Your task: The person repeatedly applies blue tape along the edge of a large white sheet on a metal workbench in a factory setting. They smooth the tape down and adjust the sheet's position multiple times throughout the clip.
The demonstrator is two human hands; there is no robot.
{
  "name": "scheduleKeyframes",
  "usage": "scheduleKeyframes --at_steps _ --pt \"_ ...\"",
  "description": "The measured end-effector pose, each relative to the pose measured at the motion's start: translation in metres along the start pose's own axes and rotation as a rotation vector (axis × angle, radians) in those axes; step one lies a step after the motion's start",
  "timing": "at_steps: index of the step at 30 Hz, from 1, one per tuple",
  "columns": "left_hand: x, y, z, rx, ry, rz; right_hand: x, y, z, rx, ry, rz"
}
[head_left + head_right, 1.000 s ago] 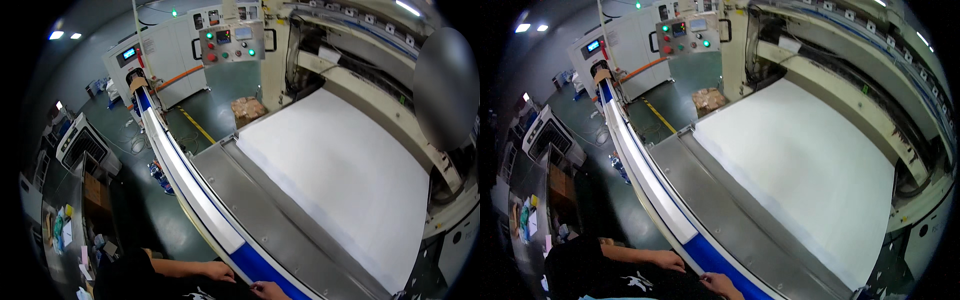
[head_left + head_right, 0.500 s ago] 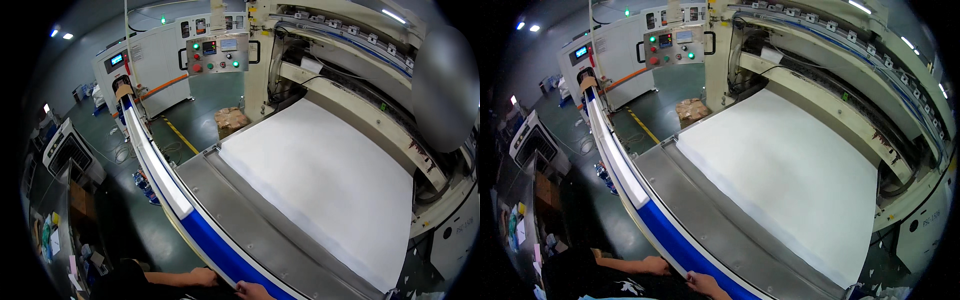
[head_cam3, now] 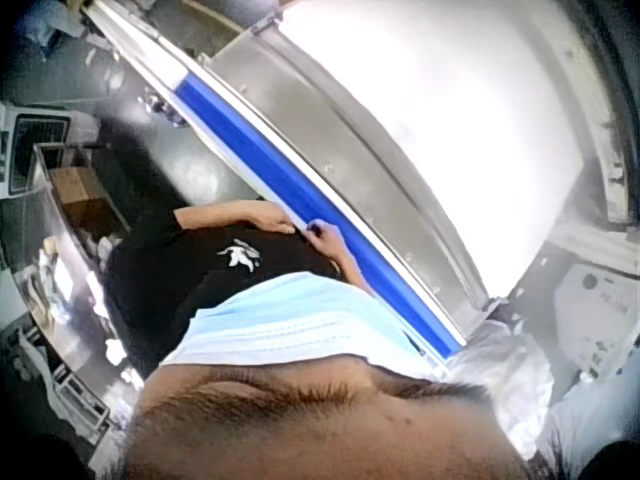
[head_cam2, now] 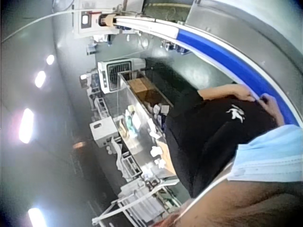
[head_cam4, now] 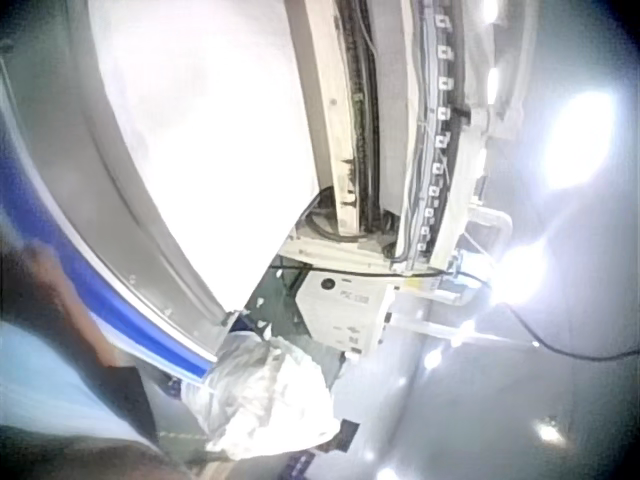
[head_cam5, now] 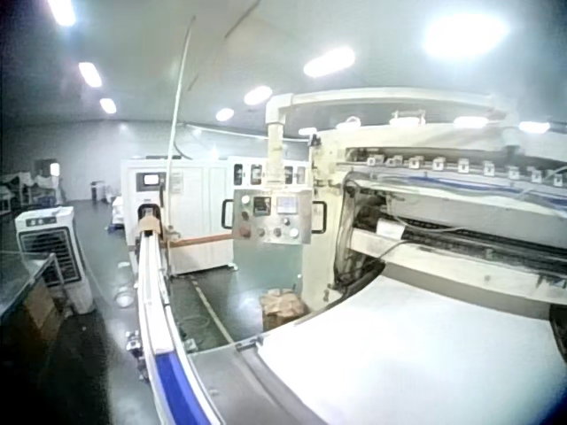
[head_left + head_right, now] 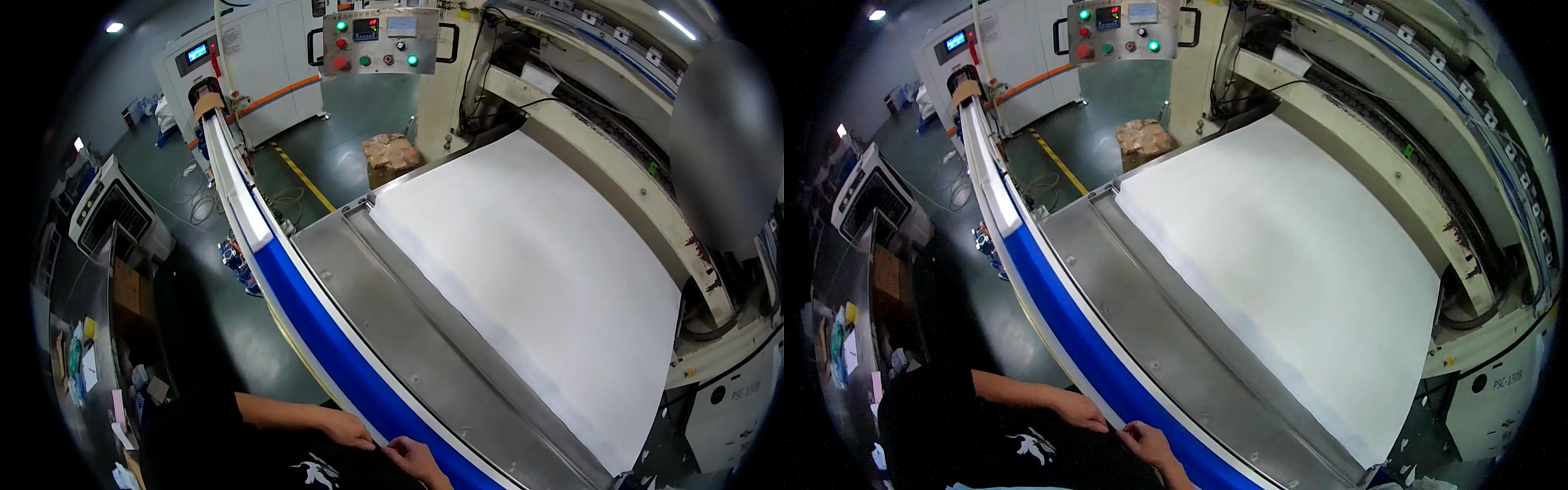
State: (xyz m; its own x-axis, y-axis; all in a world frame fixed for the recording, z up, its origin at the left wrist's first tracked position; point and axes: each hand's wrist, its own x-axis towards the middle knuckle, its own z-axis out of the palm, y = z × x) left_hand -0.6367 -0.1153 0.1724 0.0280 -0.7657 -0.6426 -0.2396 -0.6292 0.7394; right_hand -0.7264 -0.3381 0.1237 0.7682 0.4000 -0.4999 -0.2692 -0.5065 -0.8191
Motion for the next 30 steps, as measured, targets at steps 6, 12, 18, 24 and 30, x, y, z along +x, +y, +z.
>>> scheduleKeyframes --at_steps 6,12,18,24,30 --pt "-0.019 -0.016 -0.029 -0.087 -0.012 0.063 0.02 -0.026 -0.002 0.159 0.132 0.106" --pt "-0.038 -0.023 -0.109 -0.273 0.087 0.04 0.076 -0.039 -0.028 0.097 0.206 0.172" --pt "-0.003 -0.123 -0.192 0.163 0.821 -0.101 0.165 -0.057 -0.09 -0.173 0.373 0.043" --pt "0.023 -0.19 -0.28 0.582 1.375 -0.07 0.287 -0.122 -0.183 -0.346 0.351 -0.034" --pt "0.044 -0.227 -0.294 0.512 1.389 -0.077 0.433 -0.163 -0.231 -0.371 0.482 -0.219"
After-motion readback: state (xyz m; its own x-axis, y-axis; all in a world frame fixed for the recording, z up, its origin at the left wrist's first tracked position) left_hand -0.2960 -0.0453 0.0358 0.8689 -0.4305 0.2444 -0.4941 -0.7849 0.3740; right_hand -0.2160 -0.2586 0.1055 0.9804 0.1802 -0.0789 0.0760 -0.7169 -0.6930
